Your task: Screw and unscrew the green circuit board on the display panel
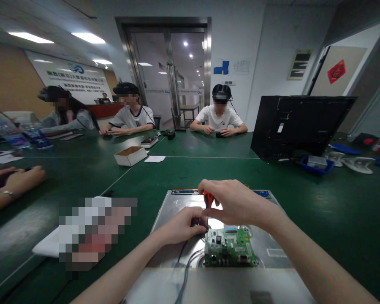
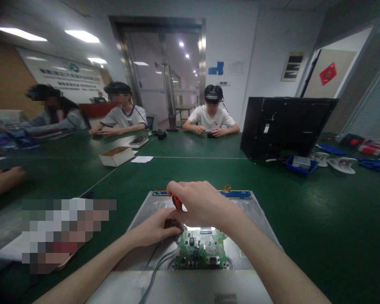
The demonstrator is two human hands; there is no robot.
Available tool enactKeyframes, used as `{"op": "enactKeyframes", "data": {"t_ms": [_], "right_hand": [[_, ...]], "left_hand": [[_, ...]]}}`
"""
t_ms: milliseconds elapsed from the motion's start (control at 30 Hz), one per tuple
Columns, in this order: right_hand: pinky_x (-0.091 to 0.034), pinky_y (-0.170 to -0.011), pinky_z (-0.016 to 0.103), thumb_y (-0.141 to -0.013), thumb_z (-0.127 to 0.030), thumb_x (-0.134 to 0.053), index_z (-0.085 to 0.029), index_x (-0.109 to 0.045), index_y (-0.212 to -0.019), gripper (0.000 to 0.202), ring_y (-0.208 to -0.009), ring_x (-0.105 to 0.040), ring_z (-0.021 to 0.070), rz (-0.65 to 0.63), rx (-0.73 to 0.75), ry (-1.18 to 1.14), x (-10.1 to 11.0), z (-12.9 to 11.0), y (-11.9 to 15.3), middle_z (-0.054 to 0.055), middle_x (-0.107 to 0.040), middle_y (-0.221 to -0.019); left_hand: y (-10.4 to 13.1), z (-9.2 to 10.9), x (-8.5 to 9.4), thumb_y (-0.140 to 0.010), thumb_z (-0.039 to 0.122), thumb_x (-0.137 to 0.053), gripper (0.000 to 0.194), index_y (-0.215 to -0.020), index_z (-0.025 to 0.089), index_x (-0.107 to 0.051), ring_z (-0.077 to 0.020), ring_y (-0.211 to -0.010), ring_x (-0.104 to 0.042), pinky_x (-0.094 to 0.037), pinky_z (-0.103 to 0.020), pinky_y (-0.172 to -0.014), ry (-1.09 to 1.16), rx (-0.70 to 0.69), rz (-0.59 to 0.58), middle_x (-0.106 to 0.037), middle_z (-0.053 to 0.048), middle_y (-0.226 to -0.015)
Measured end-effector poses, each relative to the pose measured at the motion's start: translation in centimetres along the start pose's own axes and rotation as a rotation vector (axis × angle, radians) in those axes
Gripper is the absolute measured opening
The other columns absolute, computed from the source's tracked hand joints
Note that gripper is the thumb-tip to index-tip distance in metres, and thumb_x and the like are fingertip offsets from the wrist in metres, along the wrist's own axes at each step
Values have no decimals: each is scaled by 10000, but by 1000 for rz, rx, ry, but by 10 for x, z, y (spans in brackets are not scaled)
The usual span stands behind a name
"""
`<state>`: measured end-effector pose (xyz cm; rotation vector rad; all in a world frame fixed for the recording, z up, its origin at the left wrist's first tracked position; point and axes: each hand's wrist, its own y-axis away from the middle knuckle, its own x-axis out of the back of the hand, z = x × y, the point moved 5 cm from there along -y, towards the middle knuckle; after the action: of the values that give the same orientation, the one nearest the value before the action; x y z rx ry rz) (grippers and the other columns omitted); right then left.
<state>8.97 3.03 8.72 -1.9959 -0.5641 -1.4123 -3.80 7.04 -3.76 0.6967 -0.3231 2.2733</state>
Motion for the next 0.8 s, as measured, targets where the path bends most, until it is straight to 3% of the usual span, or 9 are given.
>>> {"op": "enactKeyframes", "data": {"t_ms": [200, 533, 800], "right_hand": [[-300, -561, 248, -829, -165, -551, -198, -515, -1015, 193, -698, -547, 131, -3, -8, -17, 3, -1, 2, 17, -655, -883], [-258, -532, 258, -876, -330, -602, -209, -533, -952, 158, -654, -579, 145, 28, -10, 115, 1, -1, -1, 2, -673, -793], [-289, -555, 253, -828, -189, -567, -194, -541, -977, 152, -686, -554, 129, -3, 2, 20, 4, -3, 2, 16, -669, -844]], "left_hand": [[-2, -3, -1, -734, 96, -631, 69, -771, 152, -649, -151, -723, -556, -425, -239, -656, -11, -44, -26, -632, 3, -760], [1, 0, -2, -733, 64, -597, 175, -869, 162, -647, -152, -734, -609, -476, -248, -676, 46, -23, -22, -671, -1, -816], [-1, 0, -1, -710, 62, -598, 158, -820, 158, -658, -156, -754, -584, -462, -243, -669, -13, -57, -20, -668, -3, -811]]}}
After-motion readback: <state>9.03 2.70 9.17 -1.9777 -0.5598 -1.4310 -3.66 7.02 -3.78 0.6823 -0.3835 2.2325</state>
